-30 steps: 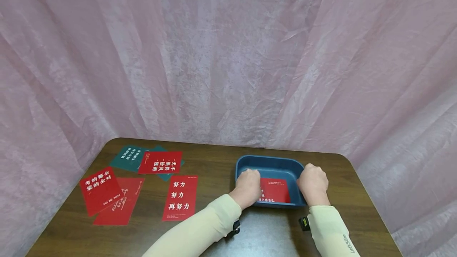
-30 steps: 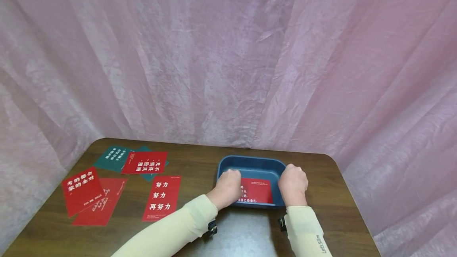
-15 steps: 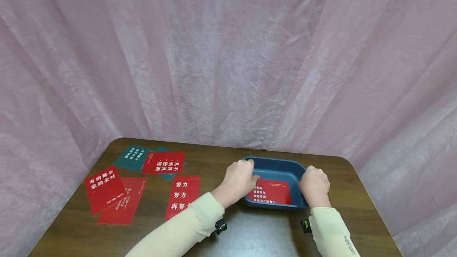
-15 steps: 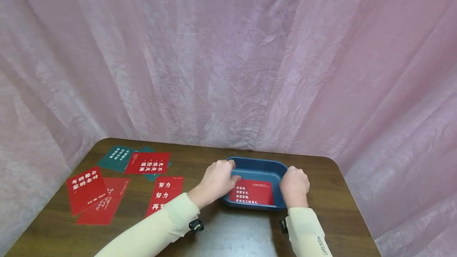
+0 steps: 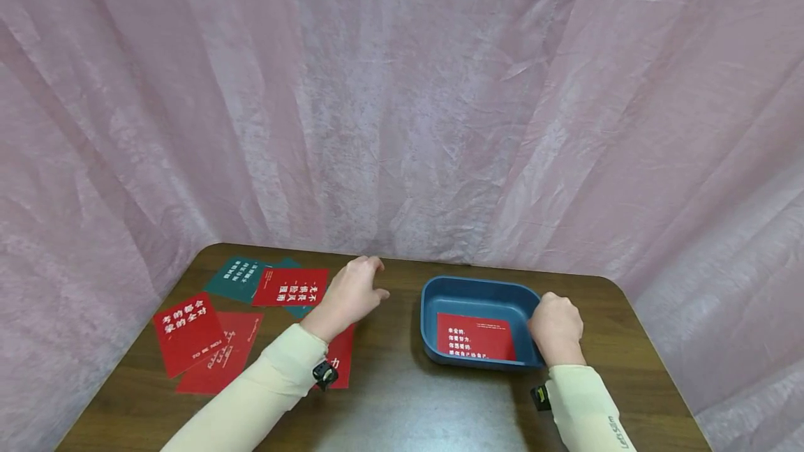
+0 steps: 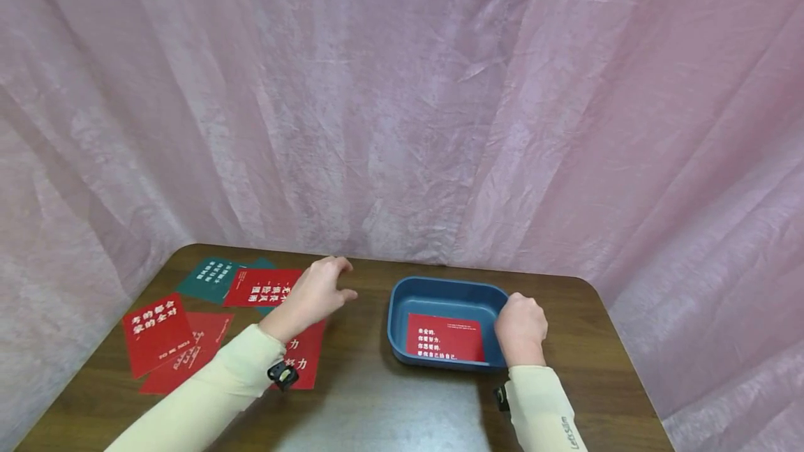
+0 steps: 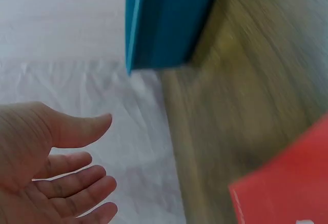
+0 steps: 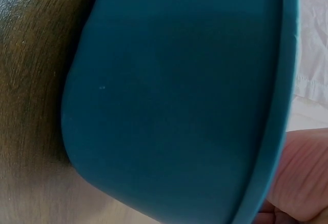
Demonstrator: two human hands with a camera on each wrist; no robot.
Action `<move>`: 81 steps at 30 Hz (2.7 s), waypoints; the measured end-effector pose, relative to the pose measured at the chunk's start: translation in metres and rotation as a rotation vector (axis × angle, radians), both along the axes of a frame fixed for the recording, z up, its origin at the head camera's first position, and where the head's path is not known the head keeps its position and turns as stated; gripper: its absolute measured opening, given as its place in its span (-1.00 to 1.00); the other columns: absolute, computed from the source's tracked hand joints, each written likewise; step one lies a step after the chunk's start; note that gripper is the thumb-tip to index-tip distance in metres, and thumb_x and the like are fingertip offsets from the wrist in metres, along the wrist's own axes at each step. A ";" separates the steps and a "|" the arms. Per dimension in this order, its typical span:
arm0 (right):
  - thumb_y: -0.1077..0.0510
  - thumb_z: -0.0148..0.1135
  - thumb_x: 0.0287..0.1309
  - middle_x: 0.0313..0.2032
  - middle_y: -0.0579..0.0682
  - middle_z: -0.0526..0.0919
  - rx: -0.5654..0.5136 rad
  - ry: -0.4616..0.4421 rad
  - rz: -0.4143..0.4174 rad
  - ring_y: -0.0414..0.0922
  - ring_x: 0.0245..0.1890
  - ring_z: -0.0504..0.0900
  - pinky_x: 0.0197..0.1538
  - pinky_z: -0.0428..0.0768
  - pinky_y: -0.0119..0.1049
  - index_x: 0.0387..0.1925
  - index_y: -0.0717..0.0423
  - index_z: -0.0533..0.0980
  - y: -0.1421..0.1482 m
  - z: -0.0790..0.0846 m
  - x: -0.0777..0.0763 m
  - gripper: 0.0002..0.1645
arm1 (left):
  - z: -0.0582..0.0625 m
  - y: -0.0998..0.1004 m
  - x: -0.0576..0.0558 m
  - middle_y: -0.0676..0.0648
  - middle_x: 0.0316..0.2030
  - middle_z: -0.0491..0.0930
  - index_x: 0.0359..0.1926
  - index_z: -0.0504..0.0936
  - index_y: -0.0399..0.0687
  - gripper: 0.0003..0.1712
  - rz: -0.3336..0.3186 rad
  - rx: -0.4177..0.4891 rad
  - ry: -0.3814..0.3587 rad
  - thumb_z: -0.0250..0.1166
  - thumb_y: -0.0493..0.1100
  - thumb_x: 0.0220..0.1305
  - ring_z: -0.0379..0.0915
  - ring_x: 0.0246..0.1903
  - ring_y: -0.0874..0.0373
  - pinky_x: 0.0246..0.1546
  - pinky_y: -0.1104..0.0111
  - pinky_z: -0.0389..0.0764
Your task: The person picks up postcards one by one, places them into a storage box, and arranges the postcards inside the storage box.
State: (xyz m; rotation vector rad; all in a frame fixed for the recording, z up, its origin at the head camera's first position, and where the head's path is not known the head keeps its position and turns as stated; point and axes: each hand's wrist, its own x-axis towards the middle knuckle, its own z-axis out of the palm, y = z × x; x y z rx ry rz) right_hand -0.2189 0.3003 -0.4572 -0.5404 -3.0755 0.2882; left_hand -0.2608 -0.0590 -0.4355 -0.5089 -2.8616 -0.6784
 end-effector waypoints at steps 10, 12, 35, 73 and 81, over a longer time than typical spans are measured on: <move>0.19 0.18 -0.05 -0.36 0.47 0.58 -0.008 0.000 -0.001 0.26 -0.48 0.59 -0.65 0.48 -0.02 -0.28 0.48 0.49 0.001 0.002 0.000 -0.63 | -0.022 -0.045 -0.011 -0.13 0.05 0.44 0.21 0.34 -0.05 0.00 0.026 -0.040 -0.187 0.62 -0.10 -0.34 0.40 0.04 -0.03 -0.03 0.09 0.53; 0.19 0.19 -0.05 -0.36 0.47 0.58 -0.010 -0.002 0.000 0.25 -0.49 0.59 -0.65 0.48 -0.02 -0.28 0.47 0.49 0.000 0.003 0.001 -0.63 | -0.027 -0.051 -0.012 -0.12 0.05 0.42 0.23 0.32 -0.02 0.08 0.021 -0.075 -0.207 0.65 -0.07 -0.42 0.36 0.05 -0.04 -0.03 0.07 0.53; 0.17 0.22 -0.06 -0.37 0.46 0.60 0.011 0.019 0.001 0.24 -0.50 0.60 -0.64 0.50 -0.01 -0.32 0.47 0.49 -0.002 -0.001 0.001 -0.63 | -0.045 -0.063 -0.005 0.01 -0.32 0.47 -0.23 0.52 0.00 -0.21 -0.018 -0.304 -0.364 0.65 0.15 -0.59 0.36 -0.22 0.03 -0.06 0.01 0.41; 0.21 0.15 -0.03 -0.44 0.43 0.59 0.021 0.034 0.002 0.21 -0.56 0.58 -0.73 0.44 -0.06 -0.36 0.45 0.50 -0.002 -0.001 0.001 -0.70 | -0.053 -0.062 -0.007 -0.04 -0.22 0.54 -0.02 0.47 -0.03 -0.17 -0.020 -0.152 -0.491 0.64 -0.03 -0.44 0.42 -0.25 0.10 -0.31 0.21 0.60; 0.20 0.17 -0.05 -0.40 0.46 0.59 0.013 0.029 -0.010 0.24 -0.53 0.59 -0.71 0.45 -0.04 -0.35 0.46 0.50 -0.004 -0.001 0.001 -0.68 | -0.052 -0.062 -0.007 -0.11 -0.08 0.56 0.13 0.46 -0.15 -0.06 -0.009 -0.164 -0.535 0.63 -0.06 -0.40 0.45 -0.20 0.06 -0.28 0.17 0.62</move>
